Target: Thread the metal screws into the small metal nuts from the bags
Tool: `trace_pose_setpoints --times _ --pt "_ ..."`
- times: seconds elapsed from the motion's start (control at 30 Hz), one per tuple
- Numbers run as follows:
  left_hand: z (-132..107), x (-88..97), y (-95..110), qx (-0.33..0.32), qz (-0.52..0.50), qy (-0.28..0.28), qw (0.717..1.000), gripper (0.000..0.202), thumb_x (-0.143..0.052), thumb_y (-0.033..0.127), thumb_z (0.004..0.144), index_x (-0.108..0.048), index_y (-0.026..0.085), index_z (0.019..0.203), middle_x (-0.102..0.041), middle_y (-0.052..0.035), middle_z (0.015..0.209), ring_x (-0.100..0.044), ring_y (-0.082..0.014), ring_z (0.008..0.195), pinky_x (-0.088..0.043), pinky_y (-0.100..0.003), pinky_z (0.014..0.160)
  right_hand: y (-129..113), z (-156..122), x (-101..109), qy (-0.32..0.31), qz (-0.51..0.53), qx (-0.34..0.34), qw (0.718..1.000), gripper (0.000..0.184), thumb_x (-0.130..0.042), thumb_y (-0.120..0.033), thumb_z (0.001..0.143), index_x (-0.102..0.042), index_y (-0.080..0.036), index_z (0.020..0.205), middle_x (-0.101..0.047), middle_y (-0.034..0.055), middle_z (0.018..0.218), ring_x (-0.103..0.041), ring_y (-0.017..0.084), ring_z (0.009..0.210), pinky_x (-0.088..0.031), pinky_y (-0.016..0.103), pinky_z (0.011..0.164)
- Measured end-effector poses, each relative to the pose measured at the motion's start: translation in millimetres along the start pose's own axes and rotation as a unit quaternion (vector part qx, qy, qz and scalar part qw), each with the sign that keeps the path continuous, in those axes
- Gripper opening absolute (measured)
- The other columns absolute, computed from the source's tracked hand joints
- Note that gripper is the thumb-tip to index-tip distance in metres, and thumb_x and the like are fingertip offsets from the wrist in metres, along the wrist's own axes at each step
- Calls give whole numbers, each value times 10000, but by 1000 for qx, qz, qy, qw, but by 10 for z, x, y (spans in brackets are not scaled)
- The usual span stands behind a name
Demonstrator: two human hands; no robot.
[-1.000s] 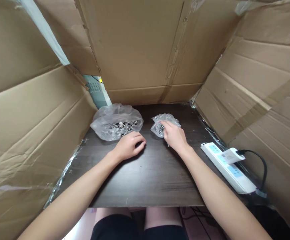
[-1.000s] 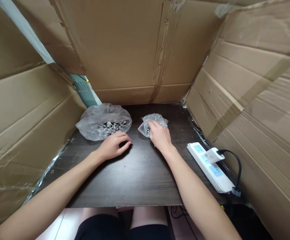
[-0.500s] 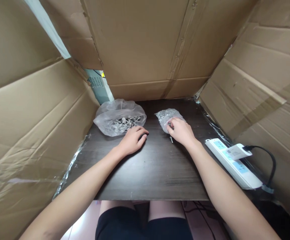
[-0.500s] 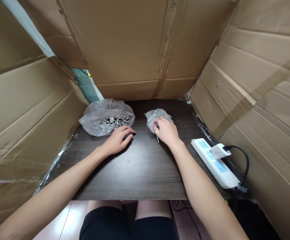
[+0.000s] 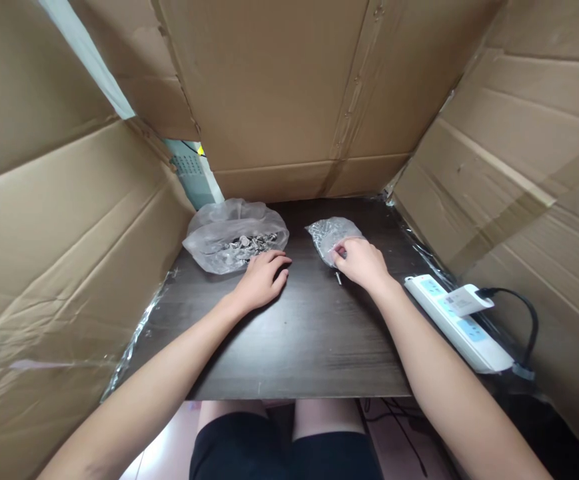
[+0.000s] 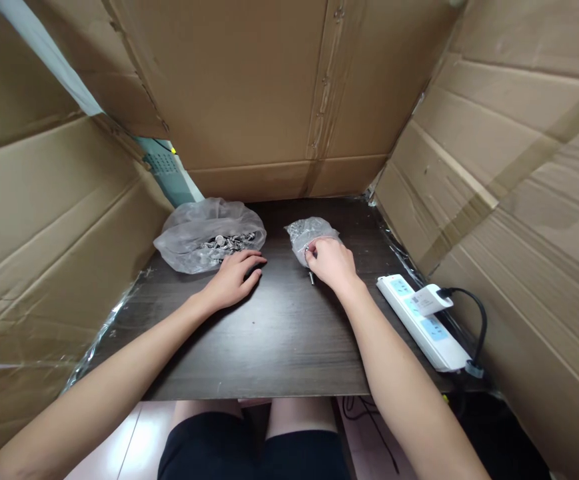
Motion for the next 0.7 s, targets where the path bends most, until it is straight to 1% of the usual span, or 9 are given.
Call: trace_pose_setpoints --times 0.1,0.17,0.23,0.3,0.4,0.47,0.5,0.6,0.7 --pt "0 -2 2 -4 1 2 1000 331 -470 292 998 -647 178 1253 -600 -134 1372 -541 -311 1295 -390 -520 1106 -41 -16 -32 -5 -5 23 1000 247 -539 -272 938 -764 -210 1018 -750 102 1139 -703 298 1025 -492 338 774" --pt "-1 1 6 -4 -1 4 1000 330 -468 295 1002 -647 176 1252 -602 -134 1367 -542 -310 1294 -387 -517 1106 -41 -7 -63 9 -1 54 999 246 -526 -247 947 -750 -191 1030 -746 111 1150 -696 301 1046 -499 348 796" --pt "-4 8 15 -3 -5 4 1000 327 -460 305 1012 -650 175 1245 -608 -133 1357 -546 -307 1290 -388 -513 1101 -16 17 -97 48 23 98 994 234 -524 -224 941 -736 -167 1023 -745 125 1136 -690 297 1052 -506 360 836" --pt "-8 15 27 -4 -14 6 1000 323 -452 316 1021 -656 176 1229 -619 -132 1338 -553 -300 1279 -391 -507 1094 17 43 -125 101 65 151 981 202 -538 -212 919 -722 -149 976 -748 137 1073 -691 289 1018 -512 373 876" --pt "-15 24 43 -6 -31 19 999 315 -443 325 1032 -668 173 1192 -645 -121 1295 -568 -292 1243 -395 -502 1083 38 48 -138 190 146 227 944 167 -544 -205 897 -697 -164 952 -750 114 1015 -692 267 979 -522 386 912" --pt "-16 34 44 0 -41 38 998 304 -449 326 1033 -676 173 1164 -672 -107 1247 -584 -287 1186 -401 -500 1063 23 28 -129 228 182 255 922 148 -534 -215 914 -677 -176 921 -737 98 966 -691 248 926 -538 376 876" --pt "-15 41 42 4 -46 51 998 299 -454 328 1032 -679 173 1153 -688 -100 1212 -591 -284 1154 -408 -494 1049 10 16 -123 236 195 263 915 136 -535 -217 918 -665 -180 900 -728 91 942 -689 237 886 -545 368 845" --pt "-16 76 39 -3 -72 85 994 279 -472 312 1021 -690 160 1107 -721 -94 1104 -617 -261 1061 -440 -449 1008 -29 -17 -93 239 209 279 906 94 -550 -199 903 -633 -188 862 -701 66 875 -675 211 788 -552 346 769" --pt "-25 111 75 -22 -117 92 989 260 -487 285 1002 -698 152 1075 -735 -89 1023 -645 -219 926 -488 -370 895 -57 -48 -29 256 204 293 898 81 -557 -179 896 -633 -191 869 -684 54 857 -659 194 743 -549 333 732"
Point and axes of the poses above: each hand's wrist, its own z-axis towards the middle knuckle, its own x-axis out of the back of the hand, y = z × x, the point moved 1 cm from there along z, towards the middle knuckle
